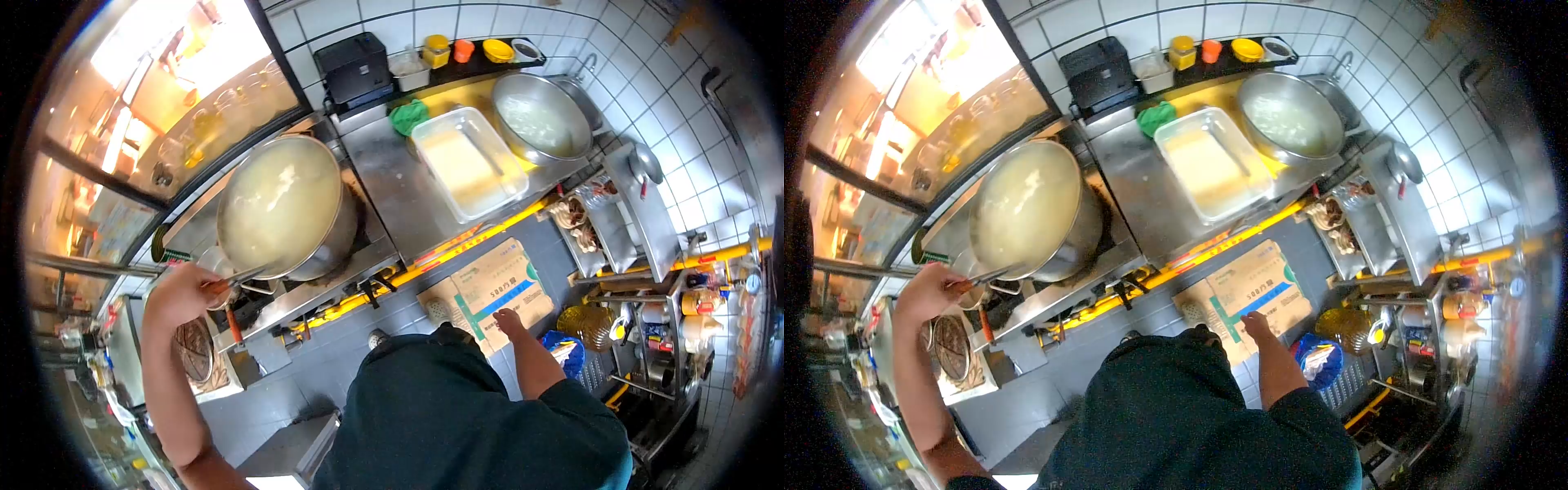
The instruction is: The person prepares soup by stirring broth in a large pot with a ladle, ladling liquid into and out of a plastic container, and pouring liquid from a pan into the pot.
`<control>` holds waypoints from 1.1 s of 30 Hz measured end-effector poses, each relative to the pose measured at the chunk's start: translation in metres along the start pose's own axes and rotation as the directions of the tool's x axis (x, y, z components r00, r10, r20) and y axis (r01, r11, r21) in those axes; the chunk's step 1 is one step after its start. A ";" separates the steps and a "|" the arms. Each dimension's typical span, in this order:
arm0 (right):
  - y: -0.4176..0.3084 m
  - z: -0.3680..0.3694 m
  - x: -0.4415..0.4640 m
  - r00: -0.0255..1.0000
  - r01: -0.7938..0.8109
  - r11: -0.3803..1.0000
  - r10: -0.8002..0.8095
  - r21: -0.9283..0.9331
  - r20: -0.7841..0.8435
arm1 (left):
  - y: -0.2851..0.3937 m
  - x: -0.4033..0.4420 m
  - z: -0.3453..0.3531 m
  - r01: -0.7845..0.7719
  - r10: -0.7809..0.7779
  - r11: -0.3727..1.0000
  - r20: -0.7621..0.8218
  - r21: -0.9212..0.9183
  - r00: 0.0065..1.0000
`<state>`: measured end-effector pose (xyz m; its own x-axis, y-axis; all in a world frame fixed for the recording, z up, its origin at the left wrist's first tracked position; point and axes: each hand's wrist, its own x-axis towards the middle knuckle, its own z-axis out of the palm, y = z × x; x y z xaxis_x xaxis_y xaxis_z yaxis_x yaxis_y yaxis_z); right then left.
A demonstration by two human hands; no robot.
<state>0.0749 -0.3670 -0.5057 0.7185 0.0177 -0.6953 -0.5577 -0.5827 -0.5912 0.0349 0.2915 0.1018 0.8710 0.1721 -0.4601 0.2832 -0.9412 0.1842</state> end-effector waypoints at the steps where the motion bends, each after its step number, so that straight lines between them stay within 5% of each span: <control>1: 0.004 0.002 0.005 1.000 0.008 1.000 -0.009 -0.024 -0.027 | -0.004 -0.002 -0.004 -0.034 0.037 0.996 -0.032 0.078 0.999; 8: -0.002 0.006 -0.004 0.999 -0.015 1.000 0.015 -0.009 0.031 | -0.009 0.006 -0.007 0.109 -0.096 0.961 -0.063 0.252 0.993; 10: 0.054 0.017 0.027 0.966 0.257 0.957 -0.253 -0.137 0.048 | -0.035 0.018 0.010 0.083 -0.036 0.955 -0.166 0.285 0.985; 12: 0.055 0.016 0.018 0.973 0.232 0.963 -0.231 -0.135 0.023 | -0.044 0.026 0.018 0.127 -0.079 0.960 -0.193 0.250 0.978; 14: 0.000 0.010 -0.024 0.997 -0.078 0.997 0.079 0.015 -0.027 | -0.052 0.036 0.032 0.152 -0.099 0.964 -0.237 0.219 0.967; 17: -0.021 0.004 -0.043 0.992 -0.124 0.987 0.124 0.103 -0.002 | -0.050 0.045 0.052 0.156 -0.092 0.965 -0.287 0.211 0.954; 20: 0.012 0.003 -0.022 0.999 -0.050 0.999 0.050 -0.004 0.000 | -0.043 0.048 0.073 0.105 -0.003 0.938 -0.296 0.331 0.955; 23: 0.033 0.007 -0.013 0.999 -0.046 0.966 0.046 0.256 0.004 | -0.032 0.051 0.099 0.173 -0.084 0.951 -0.322 0.258 0.943; 26: 0.015 0.004 -0.023 0.996 -0.091 0.940 0.079 0.329 0.050 | -0.028 0.045 0.121 0.158 -0.077 0.956 -0.306 0.248 0.949; 33: 0.004 0.012 -0.027 0.993 -0.106 0.985 0.098 0.140 0.064 | -0.021 0.018 0.090 0.176 -0.180 0.984 -0.225 -0.038 0.958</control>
<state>0.0484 -0.3594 -0.4942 0.6325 0.0123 -0.7745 -0.6833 -0.4620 -0.5654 0.0086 0.2880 0.0116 0.8733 0.3995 -0.2788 0.4471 -0.8845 0.1331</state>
